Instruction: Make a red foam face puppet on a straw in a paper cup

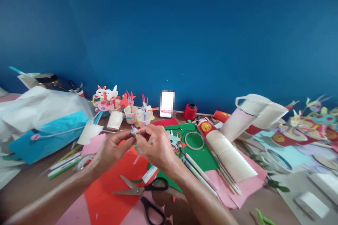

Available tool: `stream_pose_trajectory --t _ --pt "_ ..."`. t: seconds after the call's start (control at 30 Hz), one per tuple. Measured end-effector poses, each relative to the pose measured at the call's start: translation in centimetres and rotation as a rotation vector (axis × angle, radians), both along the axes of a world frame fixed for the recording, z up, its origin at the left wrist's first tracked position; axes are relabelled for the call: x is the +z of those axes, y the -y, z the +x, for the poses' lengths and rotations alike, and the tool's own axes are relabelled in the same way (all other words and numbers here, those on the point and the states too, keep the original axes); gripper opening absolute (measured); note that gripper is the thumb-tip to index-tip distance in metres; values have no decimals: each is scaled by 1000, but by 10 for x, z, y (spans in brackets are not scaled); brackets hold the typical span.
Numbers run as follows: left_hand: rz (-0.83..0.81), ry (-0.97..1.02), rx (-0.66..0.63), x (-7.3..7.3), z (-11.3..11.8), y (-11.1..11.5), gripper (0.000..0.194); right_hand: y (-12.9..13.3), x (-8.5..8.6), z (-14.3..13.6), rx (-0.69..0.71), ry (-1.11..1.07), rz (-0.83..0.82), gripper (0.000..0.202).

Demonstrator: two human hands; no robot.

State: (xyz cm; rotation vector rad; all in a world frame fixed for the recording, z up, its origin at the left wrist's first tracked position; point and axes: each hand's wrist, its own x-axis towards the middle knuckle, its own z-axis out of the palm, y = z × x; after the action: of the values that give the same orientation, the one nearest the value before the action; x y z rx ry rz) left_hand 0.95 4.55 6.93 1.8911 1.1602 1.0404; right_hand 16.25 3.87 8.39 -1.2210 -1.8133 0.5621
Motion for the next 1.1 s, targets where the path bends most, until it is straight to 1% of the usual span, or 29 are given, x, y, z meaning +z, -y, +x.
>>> stream_pose_trajectory --t 0.1,0.2,0.33,0.53,0.7,0.83,1.1 --pt "-56 30 -19 -2 -3 -1 24 2 2 0 2 -4 -16 11" --pt "-84 56 -35 -3 -6 -2 25 2 3 2 38 -13 -13 14" --pt "-63 65 -37 -2 -6 -2 24 0 0 2 58 -56 -5 13" --pt "-23 28 -29 6 -6 3 24 0 -1 -2 32 -135 22 10" --pt "8 4 -66 10 -8 5 22 3 1 -4 9 -124 15 8" --pt "32 -23 -71 11 -10 5 22 5 1 -3 -11 -90 8 6" --pt "-14 -39 -68 12 -12 5 27 8 5 -2 -2 -24 47 7"
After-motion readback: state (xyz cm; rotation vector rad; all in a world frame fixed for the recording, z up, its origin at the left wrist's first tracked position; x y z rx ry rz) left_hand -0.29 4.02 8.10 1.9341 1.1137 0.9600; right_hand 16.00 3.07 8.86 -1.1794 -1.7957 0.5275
